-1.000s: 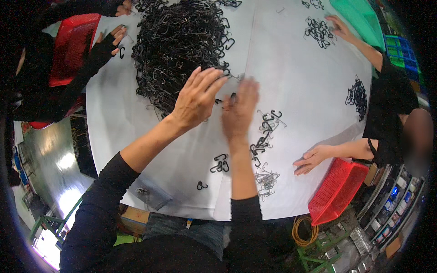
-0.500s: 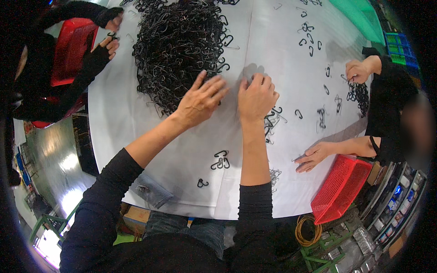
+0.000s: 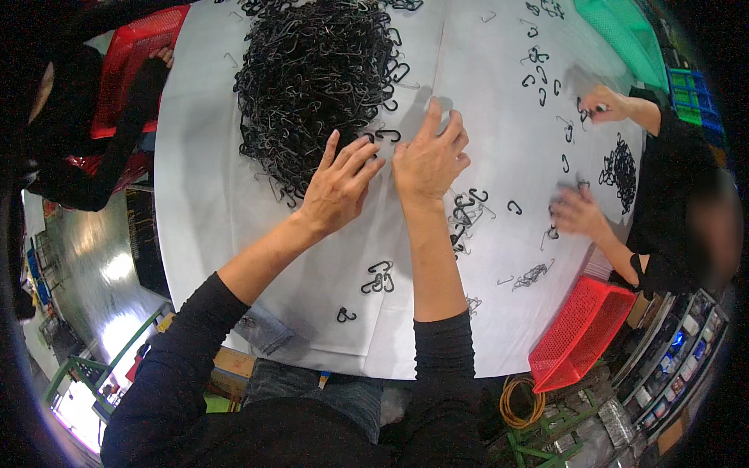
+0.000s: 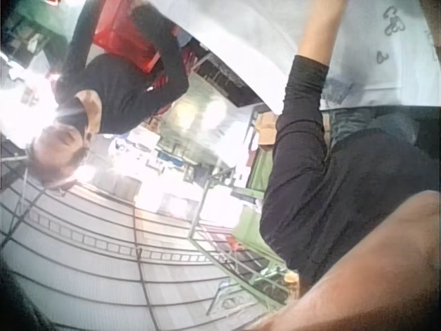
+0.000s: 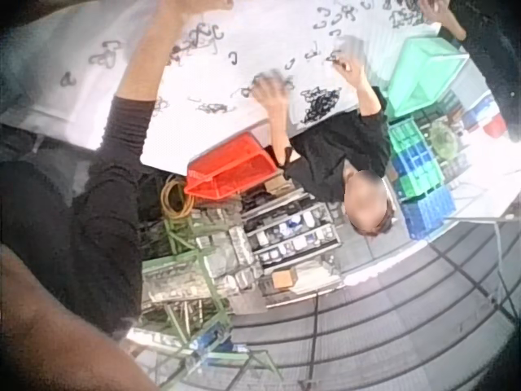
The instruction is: The person sorts a mixed pile of black and silver metal hooks on a white table, separating them by color and placing the black hooks into a red basket. The person uses both hands to gather and move the hooks, occasionally picking up individual pieces to separate them from the pile.
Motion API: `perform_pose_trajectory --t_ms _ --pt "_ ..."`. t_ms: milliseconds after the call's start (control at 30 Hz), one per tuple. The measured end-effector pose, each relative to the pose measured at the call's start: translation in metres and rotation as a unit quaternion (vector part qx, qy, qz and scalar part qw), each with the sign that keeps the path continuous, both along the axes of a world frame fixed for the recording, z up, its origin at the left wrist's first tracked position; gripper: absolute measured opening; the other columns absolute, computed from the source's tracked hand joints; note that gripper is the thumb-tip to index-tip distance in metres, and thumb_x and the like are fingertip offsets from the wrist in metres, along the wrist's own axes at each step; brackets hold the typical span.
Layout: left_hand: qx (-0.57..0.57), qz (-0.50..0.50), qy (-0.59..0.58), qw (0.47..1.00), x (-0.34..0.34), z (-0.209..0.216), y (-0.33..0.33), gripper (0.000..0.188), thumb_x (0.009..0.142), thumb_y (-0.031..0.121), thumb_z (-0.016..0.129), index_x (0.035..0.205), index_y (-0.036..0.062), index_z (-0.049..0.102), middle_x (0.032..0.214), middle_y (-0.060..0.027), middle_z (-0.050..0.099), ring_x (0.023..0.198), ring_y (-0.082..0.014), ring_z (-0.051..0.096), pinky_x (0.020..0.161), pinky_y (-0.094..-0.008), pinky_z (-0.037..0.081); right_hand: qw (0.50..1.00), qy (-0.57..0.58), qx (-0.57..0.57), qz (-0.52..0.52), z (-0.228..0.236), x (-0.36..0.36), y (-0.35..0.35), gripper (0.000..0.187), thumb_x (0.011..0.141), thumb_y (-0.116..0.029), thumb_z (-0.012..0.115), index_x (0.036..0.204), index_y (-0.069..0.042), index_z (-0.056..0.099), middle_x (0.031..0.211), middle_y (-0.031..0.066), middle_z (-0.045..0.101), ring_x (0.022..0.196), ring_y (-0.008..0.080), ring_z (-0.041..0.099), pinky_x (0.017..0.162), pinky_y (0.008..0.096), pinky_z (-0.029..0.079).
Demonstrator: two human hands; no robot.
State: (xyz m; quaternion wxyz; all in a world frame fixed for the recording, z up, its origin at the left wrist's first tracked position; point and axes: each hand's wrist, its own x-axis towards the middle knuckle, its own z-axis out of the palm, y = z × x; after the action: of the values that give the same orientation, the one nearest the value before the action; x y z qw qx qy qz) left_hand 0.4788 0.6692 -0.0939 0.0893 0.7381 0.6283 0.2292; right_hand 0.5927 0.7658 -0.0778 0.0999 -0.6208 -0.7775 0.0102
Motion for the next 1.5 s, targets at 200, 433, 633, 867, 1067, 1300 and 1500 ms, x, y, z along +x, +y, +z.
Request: perform_pose_trajectory --t_ms 200,433,633,867,1067,1300,1500 --pt "-0.049 0.045 -0.154 0.986 0.020 0.011 -0.020 0.040 0.070 -0.002 0.063 0.109 0.0053 0.061 0.115 -0.0084 0.057 0.112 -0.0260 0.052 0.099 -0.0414 0.039 1.000 -0.030 -0.007 0.005 -0.006 0.001 0.010 0.068 0.071 -0.012 0.069 0.133 -0.015 0.042 0.128 0.0126 0.043 0.111 0.0338 0.050 0.079 0.0467 0.047" --pt "-0.342 0.214 -0.577 0.710 0.063 0.023 -0.010 0.045 0.089 0.007 0.051 0.133 -0.0008 0.047 0.132 -0.0168 0.053 0.119 -0.0231 0.054 0.098 -0.0341 0.044 0.974 0.186 -0.090 -0.095 0.002 0.041 -0.011 0.062 0.074 -0.012 0.062 0.133 -0.013 0.043 0.122 0.0141 0.048 0.109 0.0329 0.054 0.087 0.0428 0.048" --pt "-0.354 0.238 -0.676 0.601 0.082 0.018 0.009 0.048 0.083 0.005 0.047 0.130 -0.0013 0.051 0.125 -0.0201 0.058 0.112 -0.0282 0.058 0.097 -0.0337 0.044 0.972 0.162 -0.135 -0.104 0.014 0.045 -0.025 0.049 0.076 -0.018 0.066 0.123 -0.011 0.052 0.122 0.0116 0.050 0.108 0.0309 0.055 0.085 0.0428 0.049" --pt "-0.267 0.123 -0.512 0.807 0.077 0.017 0.002 0.043 0.081 -0.005 0.046 0.122 0.0014 0.058 0.125 -0.0181 0.056 0.103 -0.0274 0.060 0.091 -0.0326 0.046 0.987 0.076 -0.111 -0.087 0.026 0.047 -0.005 0.027 0.080 -0.018 0.065 0.104 -0.007 0.063 0.094 0.0120 0.068 0.081 0.0306 0.066 0.075 0.0401 0.050" --pt "-0.015 0.112 -0.418 0.901 0.073 -0.001 0.049 0.049 0.080 -0.008 0.045 0.128 0.0018 0.051 0.131 -0.0243 0.049 0.111 -0.0392 0.055 0.093 -0.0410 0.045 0.976 0.152 -0.105 -0.116 0.043 0.065 -0.004 0.018 0.081 -0.014 0.061 0.095 -0.004 0.065 0.086 0.0101 0.069 0.077 0.0265 0.066 0.070 0.0377 0.049" --pt "0.091 0.085 -0.272 0.954 0.067 -0.026 0.193 0.055 0.080 -0.003 0.048 0.133 -0.0101 0.039 0.139 -0.0306 0.037 0.132 -0.0454 0.033 0.109 -0.0459 0.030 0.980 0.163 -0.054 -0.100 0.050 0.066 -0.004 0.016 0.080 -0.009 0.059 0.095 -0.004 0.064 0.091 0.0069 0.066 0.069 0.0229 0.064 0.066 0.0357 0.049" --pt "-0.022 -0.036 0.152 0.988 0.060 -0.030 0.233 0.063 0.087 0.024 0.047 0.141 -0.0069 0.033 0.147 -0.0231 0.033 0.141 -0.0370 0.021 0.116 -0.0455 0.015 0.975 0.185 -0.061 -0.103 0.047 0.071 -0.006 0.016 0.080 -0.009 0.060 0.095 -0.005 0.064 0.090 0.0059 0.065 0.067 0.0211 0.063 0.063 0.0352 0.049"
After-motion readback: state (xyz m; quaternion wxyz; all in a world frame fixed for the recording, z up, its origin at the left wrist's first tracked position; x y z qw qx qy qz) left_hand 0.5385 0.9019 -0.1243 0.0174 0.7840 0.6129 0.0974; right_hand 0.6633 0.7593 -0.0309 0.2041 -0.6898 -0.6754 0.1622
